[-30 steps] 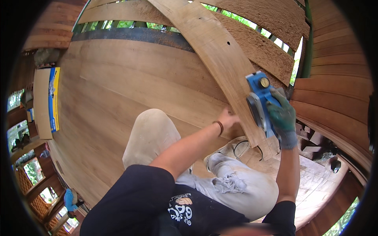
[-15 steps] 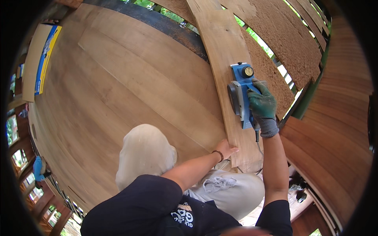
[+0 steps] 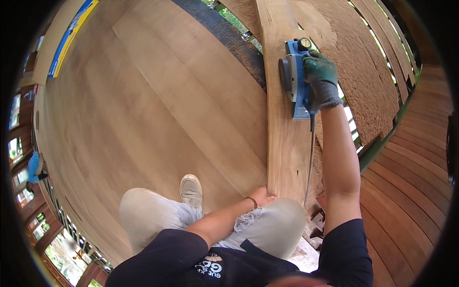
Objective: The person installs wooden floorboards on a partially completed floor. They use a hammer and a nail gun to secure the boards, then sand the surface with an electric sander.
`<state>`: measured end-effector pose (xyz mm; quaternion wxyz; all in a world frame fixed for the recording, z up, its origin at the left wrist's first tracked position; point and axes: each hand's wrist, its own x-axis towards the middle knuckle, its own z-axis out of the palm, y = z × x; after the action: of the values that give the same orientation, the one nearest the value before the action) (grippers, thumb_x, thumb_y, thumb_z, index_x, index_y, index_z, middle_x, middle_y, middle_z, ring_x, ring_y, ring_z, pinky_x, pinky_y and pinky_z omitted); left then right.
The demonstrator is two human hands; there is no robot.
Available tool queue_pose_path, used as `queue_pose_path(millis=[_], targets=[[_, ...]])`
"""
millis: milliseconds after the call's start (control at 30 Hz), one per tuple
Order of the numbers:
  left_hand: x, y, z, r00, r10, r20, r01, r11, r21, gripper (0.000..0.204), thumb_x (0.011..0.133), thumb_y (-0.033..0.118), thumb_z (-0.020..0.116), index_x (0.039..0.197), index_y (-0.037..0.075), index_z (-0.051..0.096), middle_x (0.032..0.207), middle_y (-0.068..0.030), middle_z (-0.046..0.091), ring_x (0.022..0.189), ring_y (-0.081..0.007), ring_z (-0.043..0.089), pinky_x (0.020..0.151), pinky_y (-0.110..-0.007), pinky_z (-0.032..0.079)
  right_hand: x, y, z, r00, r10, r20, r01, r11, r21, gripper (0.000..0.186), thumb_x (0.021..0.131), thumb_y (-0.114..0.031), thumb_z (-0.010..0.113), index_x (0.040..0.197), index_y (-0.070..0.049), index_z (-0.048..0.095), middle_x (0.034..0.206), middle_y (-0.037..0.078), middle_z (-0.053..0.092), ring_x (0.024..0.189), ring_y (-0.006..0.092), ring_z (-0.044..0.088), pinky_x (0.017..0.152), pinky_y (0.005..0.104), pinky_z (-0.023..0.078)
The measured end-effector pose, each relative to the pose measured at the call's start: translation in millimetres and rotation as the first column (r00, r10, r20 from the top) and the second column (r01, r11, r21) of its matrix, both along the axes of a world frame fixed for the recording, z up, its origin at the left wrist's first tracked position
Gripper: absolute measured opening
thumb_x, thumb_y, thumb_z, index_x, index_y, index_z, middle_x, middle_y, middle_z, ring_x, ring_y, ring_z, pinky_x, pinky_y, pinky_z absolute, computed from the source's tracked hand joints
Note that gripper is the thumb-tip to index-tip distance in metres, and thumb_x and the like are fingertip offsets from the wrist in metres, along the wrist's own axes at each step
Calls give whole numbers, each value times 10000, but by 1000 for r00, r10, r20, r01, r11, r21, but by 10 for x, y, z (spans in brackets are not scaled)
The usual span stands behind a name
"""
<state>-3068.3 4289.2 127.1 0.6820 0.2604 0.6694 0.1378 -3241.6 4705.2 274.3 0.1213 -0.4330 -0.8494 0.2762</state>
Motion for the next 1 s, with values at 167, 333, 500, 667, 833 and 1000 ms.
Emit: queue_pose_path(millis=[167, 333, 500, 667, 833, 1000], targets=[[471, -596, 177, 985, 165, 52, -170, 978, 117, 709, 880, 479, 801, 1213, -122, 627, 1177, -333, 706, 1097, -407, 714, 948, -466, 564, 610, -474, 65, 939, -276, -203, 94, 778, -621, 431, 1003, -186, 654, 1413, -59, 614, 1067, 49, 712, 783, 122, 686, 660, 269, 566], [442, -404, 176, 927, 375, -15, -370, 920, 129, 688, 922, 421, 772, 1375, -37, 531, 1264, -289, 690, 1178, -424, 681, 1013, -473, 540, 605, -558, 288, 842, -176, -510, -211, 762, -612, 439, 1000, -242, 693, 1395, -68, 613, 1012, 31, 684, 889, 94, 660, 713, 255, 545], [364, 3, -206, 938, 343, -53, -329, 928, 175, 653, 896, 443, 819, 1215, -72, 575, 1126, -269, 718, 1067, -340, 718, 924, -431, 569, 522, -198, 14, 922, -120, -369, -146, 773, -617, 265, 986, -310, 617, 996, -55, 686, 835, 88, 735, 731, 223, 689, 631, 405, 548], [619, 470, -178, 963, 267, -45, -265, 963, 41, 541, 931, 353, 816, 1190, -47, 561, 1050, -196, 714, 966, -272, 728, 770, -381, 610, 1494, -310, -158, 788, 333, -518, -38, 866, 499, 240, 995, -263, 585, 1115, -66, 652, 1011, 204, 713, 897, 420, 690, 788, 476, 544], [412, 1157, 142, 620, 587, 521, -757, 621, 201, 437, 995, 253, 750, 1220, -57, 538, 1170, -176, 676, 995, -257, 729, 801, -425, 668, 1412, -339, 831, 723, 575, 384, -679, 694, 240, 655, 936, -392, 689, 1495, -132, 469, 1443, 243, 540, 1312, 347, 543, 1091, 419, 441], [543, 1402, 474, 654, 560, 509, -734, 633, 246, 412, 1018, 255, 723, 1249, -31, 538, 1205, -165, 667, 1023, -276, 722, 800, -432, 667, 3775, -290, 546, 807, 346, 479, -501, 831, 242, 251, 1027, -110, 580, 1222, -55, 728, 1336, 70, 711, 1150, 247, 698, 983, 356, 586]])
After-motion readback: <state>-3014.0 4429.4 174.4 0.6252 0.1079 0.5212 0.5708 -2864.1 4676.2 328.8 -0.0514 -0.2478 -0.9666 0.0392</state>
